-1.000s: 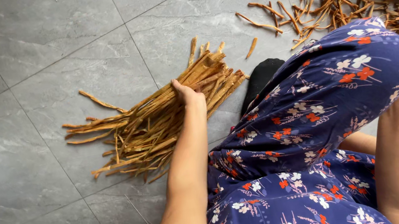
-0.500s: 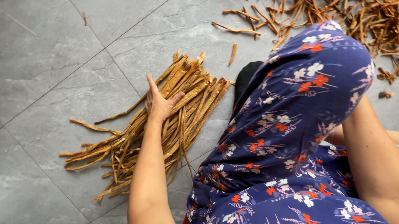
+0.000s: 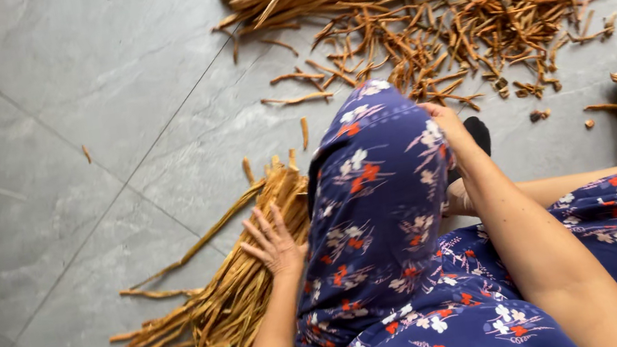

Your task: The person sits on a tiled floor and uses a pair of scissors to trim the ends of bundles of dried plant stems. They hold a bundle in one hand and cut the uneven tips with the other, dropping the trimmed pieces onto the floor. The person repeatedly picks up new bundles from a larger pile and continues the trimming process.

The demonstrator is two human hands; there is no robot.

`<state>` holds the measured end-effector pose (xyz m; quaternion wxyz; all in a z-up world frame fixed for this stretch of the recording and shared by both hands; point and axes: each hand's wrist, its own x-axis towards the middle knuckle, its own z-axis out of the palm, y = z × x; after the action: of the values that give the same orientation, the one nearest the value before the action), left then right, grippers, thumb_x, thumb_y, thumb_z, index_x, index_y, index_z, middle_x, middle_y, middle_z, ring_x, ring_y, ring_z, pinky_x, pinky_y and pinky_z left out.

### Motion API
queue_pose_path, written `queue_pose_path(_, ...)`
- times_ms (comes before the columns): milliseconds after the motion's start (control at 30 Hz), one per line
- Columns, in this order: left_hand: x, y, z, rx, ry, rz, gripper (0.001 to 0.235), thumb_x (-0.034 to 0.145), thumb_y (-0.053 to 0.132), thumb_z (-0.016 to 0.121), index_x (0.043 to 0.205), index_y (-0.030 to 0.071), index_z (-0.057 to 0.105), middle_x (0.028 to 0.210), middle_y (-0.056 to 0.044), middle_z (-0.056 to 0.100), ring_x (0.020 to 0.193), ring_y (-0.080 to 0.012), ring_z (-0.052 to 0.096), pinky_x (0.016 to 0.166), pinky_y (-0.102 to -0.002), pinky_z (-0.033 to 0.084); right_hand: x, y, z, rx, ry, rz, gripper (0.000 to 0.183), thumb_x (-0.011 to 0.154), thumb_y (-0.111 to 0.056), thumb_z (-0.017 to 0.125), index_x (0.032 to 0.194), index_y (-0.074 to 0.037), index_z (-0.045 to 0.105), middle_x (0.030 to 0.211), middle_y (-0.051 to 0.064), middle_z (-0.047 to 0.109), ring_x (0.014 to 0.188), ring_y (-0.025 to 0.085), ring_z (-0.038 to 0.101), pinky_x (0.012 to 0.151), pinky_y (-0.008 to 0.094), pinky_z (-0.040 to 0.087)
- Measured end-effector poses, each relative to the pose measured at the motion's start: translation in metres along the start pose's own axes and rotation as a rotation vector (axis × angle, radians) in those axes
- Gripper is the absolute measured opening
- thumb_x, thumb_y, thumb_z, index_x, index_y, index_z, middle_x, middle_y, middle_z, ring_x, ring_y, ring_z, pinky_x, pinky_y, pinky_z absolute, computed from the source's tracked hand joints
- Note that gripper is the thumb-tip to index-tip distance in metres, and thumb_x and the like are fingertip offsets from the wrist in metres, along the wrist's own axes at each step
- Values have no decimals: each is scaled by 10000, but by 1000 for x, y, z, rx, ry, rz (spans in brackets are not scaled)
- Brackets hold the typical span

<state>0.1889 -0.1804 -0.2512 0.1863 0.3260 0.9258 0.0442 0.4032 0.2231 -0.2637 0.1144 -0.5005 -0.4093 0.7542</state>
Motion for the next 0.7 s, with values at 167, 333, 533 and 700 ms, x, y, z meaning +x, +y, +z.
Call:
queue_pose_path(167,54,-37,-37,142,-121,-5,1490,498,515,996,1587,412,-14,1680,-183,-133,1530,-537,-54,1093,-832,66,-9,0,10,-85,133,99,281,1017,-213,694,1261,-76,714,979,28,725,694,83,575,599,232,457)
queue_pose_path(333,125,-69,-52,145,-142,49,1472,538,421,997,1604,451,-17,1703,-191,44,1502,-422,248,1108,-711,276,-8,14,6,-153,168,152,291,957,-224,659,1219,-99,674,976,54,745,733,114,708,631,262,566)
queue_pose_path(533,204,-61,-63,122,-45,-65,1416,641,384,960,1662,406,-21,1631,-109,331,1397,-382,444,1069,-646,357,-16,47,8,-474,268,132,318,883,-194,750,1164,-52,704,952,108,735,720,185,694,627,322,550)
queue_pose_path(700,235,-28,-99,174,-320,-164,1435,653,472,959,1616,361,-99,1646,-165,181,1451,-412,292,1083,-720,242,-23,67,12,-891,272,51,402,769,-256,861,1059,-54,671,953,133,760,873,257,721,771,381,558)
